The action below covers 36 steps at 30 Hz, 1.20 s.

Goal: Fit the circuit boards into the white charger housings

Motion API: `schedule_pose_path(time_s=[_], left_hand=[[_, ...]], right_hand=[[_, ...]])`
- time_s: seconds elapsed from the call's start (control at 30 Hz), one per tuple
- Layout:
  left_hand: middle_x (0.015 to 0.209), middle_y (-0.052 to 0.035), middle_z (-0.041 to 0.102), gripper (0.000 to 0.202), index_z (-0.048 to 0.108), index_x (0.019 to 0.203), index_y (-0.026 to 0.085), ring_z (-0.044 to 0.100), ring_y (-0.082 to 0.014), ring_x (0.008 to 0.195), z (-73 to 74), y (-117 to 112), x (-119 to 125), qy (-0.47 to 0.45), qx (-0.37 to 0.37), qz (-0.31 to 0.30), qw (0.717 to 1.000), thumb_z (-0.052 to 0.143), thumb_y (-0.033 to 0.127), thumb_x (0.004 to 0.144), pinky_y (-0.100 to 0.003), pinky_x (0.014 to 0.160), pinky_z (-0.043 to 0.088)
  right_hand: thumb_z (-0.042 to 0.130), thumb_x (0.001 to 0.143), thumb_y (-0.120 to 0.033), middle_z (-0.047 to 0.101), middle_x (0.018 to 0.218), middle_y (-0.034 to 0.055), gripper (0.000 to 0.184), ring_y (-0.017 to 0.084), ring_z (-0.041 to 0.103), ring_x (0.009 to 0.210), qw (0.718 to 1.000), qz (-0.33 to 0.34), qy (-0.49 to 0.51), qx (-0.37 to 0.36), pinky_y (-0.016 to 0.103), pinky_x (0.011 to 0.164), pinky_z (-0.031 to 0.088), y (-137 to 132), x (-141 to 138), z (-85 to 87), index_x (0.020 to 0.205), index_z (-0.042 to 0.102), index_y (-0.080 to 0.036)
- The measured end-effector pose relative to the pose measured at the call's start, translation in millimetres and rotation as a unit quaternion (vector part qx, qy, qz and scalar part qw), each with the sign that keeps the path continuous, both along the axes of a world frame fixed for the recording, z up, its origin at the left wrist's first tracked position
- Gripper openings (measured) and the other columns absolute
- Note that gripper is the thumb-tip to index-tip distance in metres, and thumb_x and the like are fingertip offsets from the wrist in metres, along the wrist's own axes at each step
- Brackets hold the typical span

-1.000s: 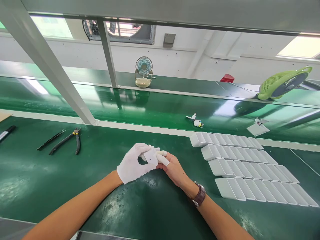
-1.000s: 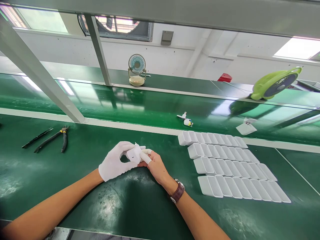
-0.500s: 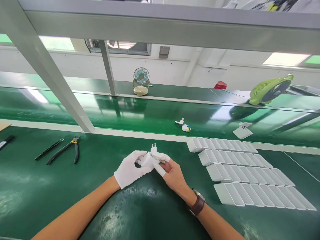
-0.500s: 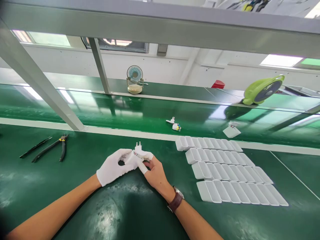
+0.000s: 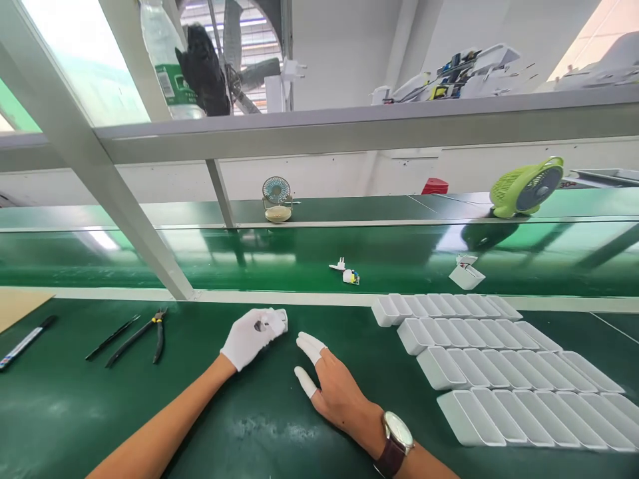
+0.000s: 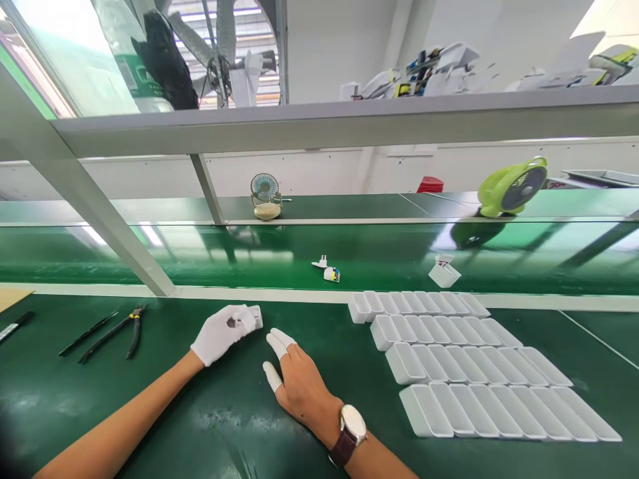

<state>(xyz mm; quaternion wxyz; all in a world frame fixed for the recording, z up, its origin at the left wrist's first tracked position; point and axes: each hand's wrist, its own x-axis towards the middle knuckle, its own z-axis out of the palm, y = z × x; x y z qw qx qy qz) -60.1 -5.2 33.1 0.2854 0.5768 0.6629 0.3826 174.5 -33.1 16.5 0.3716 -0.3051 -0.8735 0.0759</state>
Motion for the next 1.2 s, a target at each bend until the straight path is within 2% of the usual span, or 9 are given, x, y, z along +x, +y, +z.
schedule_pose_path(time_s=[0.1, 0.27, 0.33, 0.4, 0.53, 0.7, 0.87, 1.03, 1.2], left_hand=[[0.073, -0.0035, 0.069, 0.029, 0.067, 0.079, 0.017, 0.066, -0.0234, 0.077, 9.1, 41, -29, 0.041, 0.003, 0.101, 0.994, 0.075, 0.043, 0.069, -0.035, 0.076, 0.052], [0.077, -0.0049, 0.069, 0.014, 0.067, 0.078, 0.018, 0.068, -0.0267, 0.087, 19.6, 89, -68, 0.054, 0.025, 0.192, 0.979, 0.072, 0.031, 0.074, -0.037, 0.084, 0.052], [0.085, -0.0063, 0.071, 0.015, 0.068, 0.088, 0.018, 0.069, -0.026, 0.091, 17.4, 96, -73, 0.048, 0.036, 0.216, 0.975, 0.071, 0.026, 0.075, -0.037, 0.088, 0.053], [0.1, -0.0105, 0.071, 0.027, 0.065, 0.106, 0.015, 0.07, -0.0243, 0.097, 10.8, 97, -70, 0.038, 0.05, 0.242, 0.968, 0.068, 0.022, 0.08, -0.036, 0.09, 0.054], [0.119, -0.0188, 0.062, 0.046, 0.049, 0.129, 0.008, 0.069, -0.0219, 0.101, -8.4, 89, -46, 0.033, 0.075, 0.248, 0.965, 0.062, 0.025, 0.087, -0.037, 0.09, 0.056], [0.115, -0.0121, 0.065, 0.05, 0.054, 0.126, 0.013, 0.069, -0.0184, 0.095, -23.1, 88, 7, 0.059, 0.084, 0.118, 0.988, 0.072, 0.025, 0.081, -0.033, 0.089, 0.057], [0.118, -0.0111, 0.067, 0.056, 0.064, 0.119, 0.017, 0.064, -0.0264, 0.111, -23.0, 117, 63, 0.118, 0.077, 0.003, 0.99, 0.083, 0.027, 0.068, -0.036, 0.101, 0.05], [0.12, -0.0162, 0.066, 0.073, 0.058, 0.131, 0.016, 0.056, -0.0383, 0.122, -16.8, 149, 101, 0.165, 0.07, -0.004, 0.984, 0.083, 0.033, 0.065, -0.047, 0.106, 0.041], [0.115, -0.0191, 0.067, 0.06, 0.059, 0.127, 0.012, 0.059, -0.0375, 0.116, -9.9, 165, 106, 0.159, 0.062, 0.036, 0.985, 0.075, 0.03, 0.072, -0.047, 0.101, 0.044]], right_hand=[[0.049, 0.097, -0.014, 0.06, 0.135, 0.0191, 0.056, 0.029, 0.058, 0.128, 0.999, 0.026, -0.044, 0.02, 0.046, 0.102, 0.056, -3, 1, -0.7, 0.151, 0.035, -0.014], [0.054, 0.094, -0.014, 0.066, 0.126, 0.0158, 0.042, 0.028, 0.063, 0.119, 0.996, 0.023, -0.076, 0.033, 0.043, 0.101, 0.056, -3, -1, -9.8, 0.136, 0.054, -0.014], [0.055, 0.094, -0.015, 0.067, 0.124, 0.0145, 0.036, 0.028, 0.062, 0.12, 0.997, 0.016, -0.07, 0.038, 0.042, 0.102, 0.055, -2, -3, -14.5, 0.13, 0.059, -0.014], [0.054, 0.095, -0.015, 0.069, 0.122, 0.0129, 0.03, 0.027, 0.062, 0.12, 0.997, 0.018, -0.068, 0.042, 0.042, 0.104, 0.053, -1, -4, -17.9, 0.123, 0.064, -0.015], [0.055, 0.094, -0.018, 0.07, 0.12, 0.0124, 0.022, 0.028, 0.062, 0.119, 0.995, 0.029, -0.095, 0.031, 0.042, 0.108, 0.048, -1, -4, -19.5, 0.11, 0.07, -0.015], [0.054, 0.094, -0.02, 0.069, 0.121, 0.0137, 0.025, 0.029, 0.06, 0.121, 0.99, 0.036, -0.132, 0.016, 0.043, 0.109, 0.046, -3, -4, -15.1, 0.114, 0.069, -0.013], [0.052, 0.095, -0.019, 0.067, 0.124, 0.0146, 0.026, 0.028, 0.058, 0.122, 0.991, 0.034, -0.132, 0.006, 0.042, 0.11, 0.043, -4, -3, -8.4, 0.115, 0.068, -0.013], [0.054, 0.095, -0.024, 0.067, 0.121, 0.0148, 0.024, 0.028, 0.058, 0.119, 0.99, 0.039, -0.139, 0.004, 0.04, 0.107, 0.043, -3, -2, -6.0, 0.112, 0.067, -0.012], [0.056, 0.094, -0.024, 0.066, 0.122, 0.0156, 0.024, 0.029, 0.056, 0.122, 0.989, 0.043, -0.143, -0.006, 0.039, 0.107, 0.042, -2, 0, -6.0, 0.112, 0.066, -0.011]])
